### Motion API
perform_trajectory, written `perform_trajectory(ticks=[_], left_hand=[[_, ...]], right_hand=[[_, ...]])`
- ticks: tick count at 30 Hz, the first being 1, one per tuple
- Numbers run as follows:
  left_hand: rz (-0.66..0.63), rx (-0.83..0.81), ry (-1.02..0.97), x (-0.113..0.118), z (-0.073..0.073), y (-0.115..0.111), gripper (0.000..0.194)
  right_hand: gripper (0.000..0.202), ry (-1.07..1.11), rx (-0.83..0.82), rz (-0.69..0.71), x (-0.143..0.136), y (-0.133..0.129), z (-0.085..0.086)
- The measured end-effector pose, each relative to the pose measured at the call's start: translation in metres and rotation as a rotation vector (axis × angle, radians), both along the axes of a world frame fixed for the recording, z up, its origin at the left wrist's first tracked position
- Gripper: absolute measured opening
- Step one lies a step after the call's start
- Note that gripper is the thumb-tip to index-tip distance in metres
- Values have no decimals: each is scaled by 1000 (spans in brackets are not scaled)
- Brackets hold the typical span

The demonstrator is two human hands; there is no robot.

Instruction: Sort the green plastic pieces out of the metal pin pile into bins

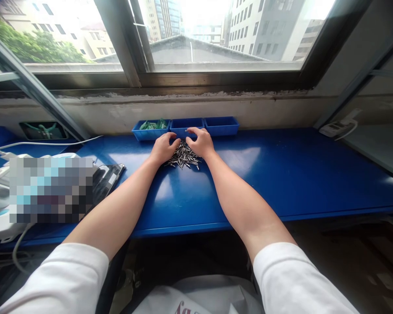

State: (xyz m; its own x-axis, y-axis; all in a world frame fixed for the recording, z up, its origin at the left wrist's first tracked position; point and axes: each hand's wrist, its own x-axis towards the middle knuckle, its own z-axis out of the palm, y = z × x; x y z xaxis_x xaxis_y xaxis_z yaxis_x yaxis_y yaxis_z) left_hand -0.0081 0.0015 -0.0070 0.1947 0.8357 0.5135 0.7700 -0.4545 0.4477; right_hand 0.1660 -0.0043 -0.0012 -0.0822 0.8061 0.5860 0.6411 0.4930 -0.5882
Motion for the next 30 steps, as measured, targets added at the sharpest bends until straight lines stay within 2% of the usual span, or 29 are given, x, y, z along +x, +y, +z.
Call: perform_trajectory(ticks=[4,9,15,20,26,30], left_hand=[[88,-78,15,-2,-4,4,39],[82,-132,54,-2,-6,5,39],[61,-158,107,-1,-7,5,41],[3,-177,153,-2,-7,5,45],[-40,-193,143,-2,-8,5,49],[-57,-229,114,-2,-5,2,50]], right_hand=[[59,-236,-35,-185,2,4,-1],[72,-404,-198,-239,2,10,-6],[61,-364,-175,-224,1,13,-9],[36,-270,-62,-229,-2,9,-8],[31,-362,-258,-159,-3,9,-11],[25,-383,-280,-77,-3,8,-11]])
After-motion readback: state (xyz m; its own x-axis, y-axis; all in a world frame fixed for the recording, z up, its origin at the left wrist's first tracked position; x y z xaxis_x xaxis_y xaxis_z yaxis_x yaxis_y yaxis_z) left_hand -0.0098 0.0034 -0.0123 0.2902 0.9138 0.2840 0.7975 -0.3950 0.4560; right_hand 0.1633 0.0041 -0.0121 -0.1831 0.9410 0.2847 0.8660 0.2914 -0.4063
